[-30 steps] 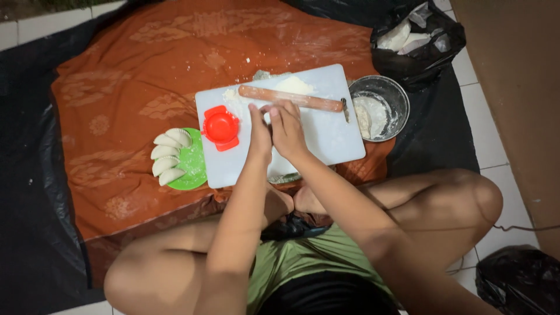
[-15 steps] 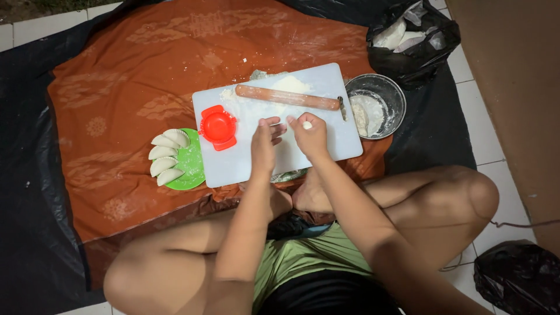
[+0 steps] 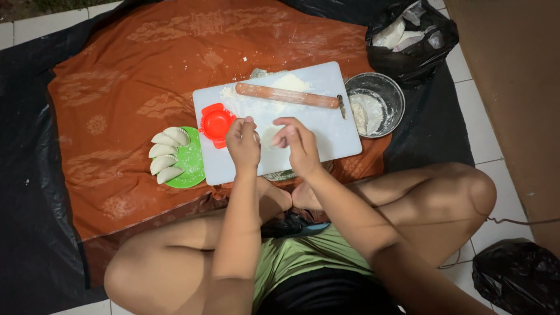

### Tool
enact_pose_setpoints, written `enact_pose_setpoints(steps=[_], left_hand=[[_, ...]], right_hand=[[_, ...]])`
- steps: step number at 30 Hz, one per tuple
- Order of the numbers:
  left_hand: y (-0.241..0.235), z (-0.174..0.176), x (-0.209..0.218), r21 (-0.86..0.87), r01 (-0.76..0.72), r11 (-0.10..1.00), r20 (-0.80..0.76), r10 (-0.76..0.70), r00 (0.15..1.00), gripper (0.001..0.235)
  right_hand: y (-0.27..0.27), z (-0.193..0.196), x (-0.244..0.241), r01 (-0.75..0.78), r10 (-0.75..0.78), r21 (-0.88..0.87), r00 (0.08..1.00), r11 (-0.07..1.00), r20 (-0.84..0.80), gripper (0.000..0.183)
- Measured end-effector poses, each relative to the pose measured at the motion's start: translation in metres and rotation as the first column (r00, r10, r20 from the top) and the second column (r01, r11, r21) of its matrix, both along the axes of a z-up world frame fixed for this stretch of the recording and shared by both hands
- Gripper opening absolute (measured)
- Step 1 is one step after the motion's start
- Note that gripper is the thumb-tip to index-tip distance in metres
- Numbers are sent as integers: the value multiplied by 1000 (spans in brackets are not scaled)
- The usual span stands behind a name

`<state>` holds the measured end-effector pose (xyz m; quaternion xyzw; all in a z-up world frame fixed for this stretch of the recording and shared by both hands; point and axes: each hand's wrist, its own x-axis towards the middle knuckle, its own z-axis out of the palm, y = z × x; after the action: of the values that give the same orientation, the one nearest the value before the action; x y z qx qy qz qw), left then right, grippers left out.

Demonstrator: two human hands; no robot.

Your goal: A person sits on the floor preparing pastries by using a mold and rolling dough into small balls.

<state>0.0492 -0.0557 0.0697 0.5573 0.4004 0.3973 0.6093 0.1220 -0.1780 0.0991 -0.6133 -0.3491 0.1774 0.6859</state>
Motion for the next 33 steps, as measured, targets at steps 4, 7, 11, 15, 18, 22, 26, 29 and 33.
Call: enact_pose_setpoints(steps=[4,7,11,15,18,22,26,29,33], left_hand=[[-5,7,-3,-94,140,986,117,-129,985,32],[-10,-3,1,-152,205,967,148,-183,972,46],[-15,-15,6,-379,291,879,9,-310,951,61],[-42,82,-3,-495,550,672,294,-466,834,103],[-28,34,-2,-417,512,751,-78,-591,803,81],[-36,42,3,-247,421,873,-206,-472,857,64],[-50,49,3,40,467,883,-193,-452,871,52],[-48,47,2,218,496,840,-374,-398,838,46],[-15,-11,-6,465,86,881,-262,44,964,19]], right_hand=[[2,8,-7,77,-81,51,992,996,96,46],[6,8,-17,35,-62,106,963,994,264,61],[14,-12,-10,69,-97,81,899,994,427,50],[8,-41,23,177,-183,58,862,982,473,48],[-3,-57,42,295,-246,-94,905,951,347,35],[8,-57,45,257,-256,-44,966,965,28,38],[18,-56,25,223,-253,-120,850,967,-462,31],[23,-53,-3,88,-122,-85,764,992,-634,57],[9,-15,-13,-320,339,141,735,937,-587,95]])
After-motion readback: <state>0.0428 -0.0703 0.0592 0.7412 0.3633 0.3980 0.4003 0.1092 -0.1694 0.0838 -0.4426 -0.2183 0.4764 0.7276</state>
